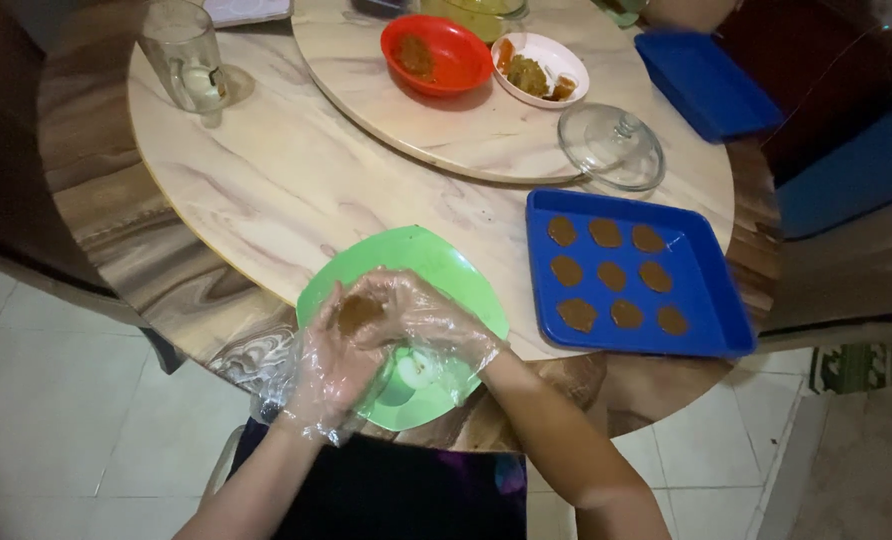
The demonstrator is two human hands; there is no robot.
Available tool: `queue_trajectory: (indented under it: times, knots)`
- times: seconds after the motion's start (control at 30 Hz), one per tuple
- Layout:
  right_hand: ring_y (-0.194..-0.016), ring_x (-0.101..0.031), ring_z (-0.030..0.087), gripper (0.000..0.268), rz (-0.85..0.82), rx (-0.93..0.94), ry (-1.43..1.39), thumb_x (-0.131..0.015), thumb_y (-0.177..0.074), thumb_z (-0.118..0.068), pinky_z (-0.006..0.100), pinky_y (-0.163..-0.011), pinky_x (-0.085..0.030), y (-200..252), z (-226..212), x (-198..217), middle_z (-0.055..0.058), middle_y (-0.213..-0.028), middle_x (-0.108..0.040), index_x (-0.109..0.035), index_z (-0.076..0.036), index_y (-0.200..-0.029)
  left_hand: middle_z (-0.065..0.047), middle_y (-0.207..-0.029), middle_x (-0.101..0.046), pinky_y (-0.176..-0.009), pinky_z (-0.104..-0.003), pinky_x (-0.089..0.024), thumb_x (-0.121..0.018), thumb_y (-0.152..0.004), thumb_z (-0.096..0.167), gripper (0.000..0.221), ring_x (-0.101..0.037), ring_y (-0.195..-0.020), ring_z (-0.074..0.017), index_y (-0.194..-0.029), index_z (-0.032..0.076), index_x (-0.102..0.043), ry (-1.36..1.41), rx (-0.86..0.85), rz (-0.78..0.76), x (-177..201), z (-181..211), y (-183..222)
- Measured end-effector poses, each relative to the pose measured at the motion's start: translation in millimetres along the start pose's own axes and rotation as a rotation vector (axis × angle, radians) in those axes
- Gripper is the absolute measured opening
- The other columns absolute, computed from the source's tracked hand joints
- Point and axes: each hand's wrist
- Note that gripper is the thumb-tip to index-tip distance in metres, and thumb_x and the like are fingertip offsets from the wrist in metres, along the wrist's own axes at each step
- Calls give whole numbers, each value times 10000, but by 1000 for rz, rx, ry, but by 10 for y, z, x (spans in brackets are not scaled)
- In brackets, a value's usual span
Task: Rolling small pieces of dough into balls and arranging them in a grid on a baking tray.
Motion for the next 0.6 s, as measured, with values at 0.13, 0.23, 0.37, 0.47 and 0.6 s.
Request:
queue_trajectory:
  times: [0.13, 0.23, 0.37, 0.47, 0.6]
  knots:
    - [-1195, -625, 369, 356, -18, -23, 9, -805, -814, 18, 440, -978, -575, 4, -54, -4, 200, -1189, -632, -690, -63, -1141, -150, -1133, -569, -909, -407, -541, -553, -998, 406, 436, -621, -992, -274, -1300, 94, -509, -1, 17, -15, 210, 25, -68]
    - [-1243, -600, 391, 391, -24, -43, 22, -795, -801, 41, 422, -984, -585, -6, -62, -5, 222, -1227, -617, -679, -47, -1164, -146, -1122, -567, -769, -348, -552, -522, -1015, 388, 421, -626, -902, -220, -1287, 67, -506, 9, -1, -12, -43, -22, 27]
    - [-1183, -635, 342, 370, -45, -74, -49, -786, -800, 58, 405, -947, -625, -32, -24, 3, 214, -1250, -610, -676, -57, -1134, -111, -1080, -578, -706, -314, -556, -529, -1013, 377, 375, -619, -828, -170, -1256, 91, -540, 35, -13, -10, -193, -20, 141]
    - [-1192, -625, 382, 377, -8, -64, -35, -767, -796, 99, 428, -939, -629, -23, -31, -31, 236, -1229, -597, -670, -21, -1140, -153, -1063, -596, -699, -338, -563, -542, -1020, 352, 371, -635, -828, -216, -1256, 67, -556, 40, 6, -18, -218, -22, 214]
    - [-1232, -598, 407, 377, -8, -13, 26, -787, -787, 84, 486, -1014, -577, -55, 45, -8, 229, -1212, -601, -681, -36, -1127, -132, -1019, -610, -688, -319, -558, -524, -1031, 360, 341, -611, -752, -184, -1196, 67, -580, 53, -21, -40, -434, -72, 423]
Point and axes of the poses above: each hand's wrist, its own y-axis away from the middle knuckle, its own x-axis out of the back of the hand, z = x × y
